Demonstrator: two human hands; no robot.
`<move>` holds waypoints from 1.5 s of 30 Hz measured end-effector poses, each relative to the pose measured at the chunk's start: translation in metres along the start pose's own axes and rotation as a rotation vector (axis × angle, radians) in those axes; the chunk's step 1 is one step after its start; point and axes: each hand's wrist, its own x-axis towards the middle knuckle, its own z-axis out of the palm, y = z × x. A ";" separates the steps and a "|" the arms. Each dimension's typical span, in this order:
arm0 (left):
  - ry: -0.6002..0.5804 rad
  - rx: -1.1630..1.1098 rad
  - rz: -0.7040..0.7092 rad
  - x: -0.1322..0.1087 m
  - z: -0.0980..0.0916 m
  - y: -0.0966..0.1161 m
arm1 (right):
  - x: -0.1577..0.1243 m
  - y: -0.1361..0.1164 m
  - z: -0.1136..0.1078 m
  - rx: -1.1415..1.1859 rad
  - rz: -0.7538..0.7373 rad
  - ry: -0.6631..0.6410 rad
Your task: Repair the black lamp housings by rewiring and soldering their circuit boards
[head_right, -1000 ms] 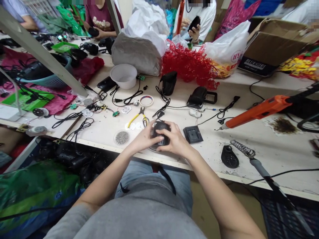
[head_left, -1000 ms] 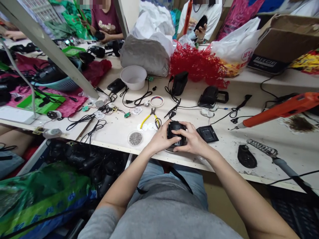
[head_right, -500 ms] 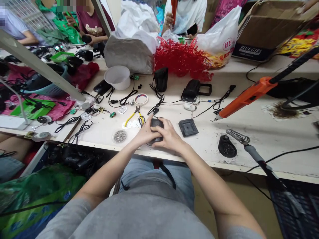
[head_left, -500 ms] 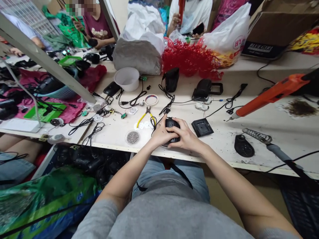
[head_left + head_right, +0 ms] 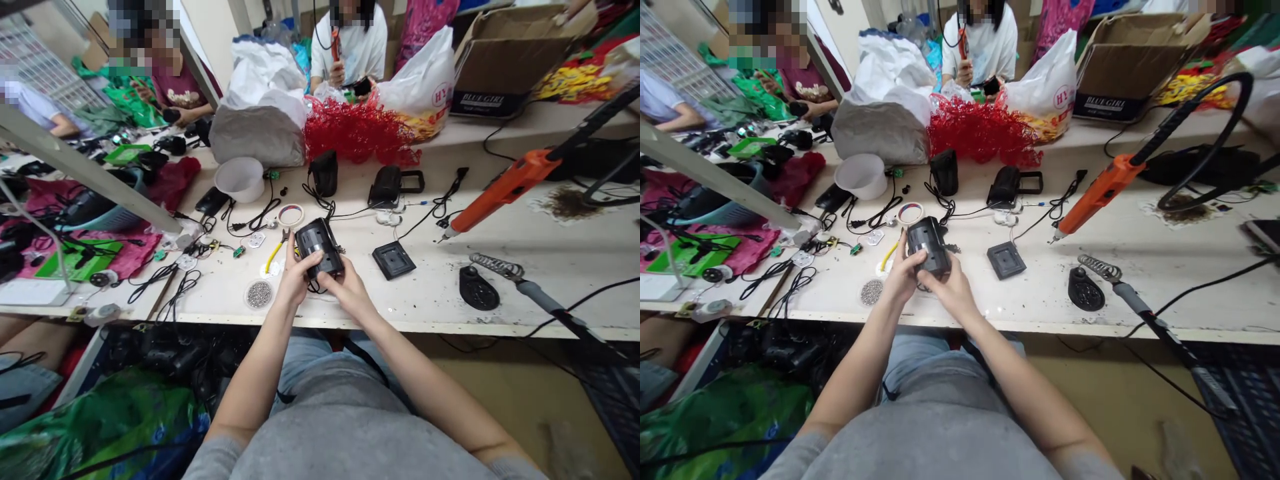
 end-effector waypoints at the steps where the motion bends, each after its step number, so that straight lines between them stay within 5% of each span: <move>1: -0.013 -0.015 0.005 0.000 -0.001 0.001 | 0.000 -0.003 0.008 -0.019 -0.020 0.055; 10: -0.025 -0.010 0.008 0.001 -0.012 -0.002 | 0.003 -0.006 0.024 -0.118 -0.151 0.182; 20: 0.004 -0.012 -0.059 0.007 -0.010 -0.002 | 0.009 -0.004 0.010 -0.263 -0.090 0.059; 25: -0.003 0.177 -0.158 0.002 -0.008 -0.005 | 0.007 -0.004 -0.035 -0.419 -0.124 -0.038; 29: -0.096 0.315 -0.195 -0.001 -0.008 -0.013 | 0.006 -0.016 -0.062 -0.663 -0.390 -0.082; 34: -0.139 0.713 -0.199 -0.004 -0.001 -0.012 | 0.009 -0.015 -0.059 -0.919 -0.459 -0.350; 39: -0.206 1.144 -0.046 -0.010 0.000 -0.004 | 0.014 -0.003 -0.056 -1.011 -0.521 -0.372; 42: -0.299 0.998 0.104 -0.018 -0.015 -0.004 | 0.016 -0.008 -0.056 -1.063 -0.536 -0.386; 45: -0.428 0.756 0.067 -0.029 -0.037 -0.007 | 0.019 -0.016 -0.058 -1.073 -0.547 -0.470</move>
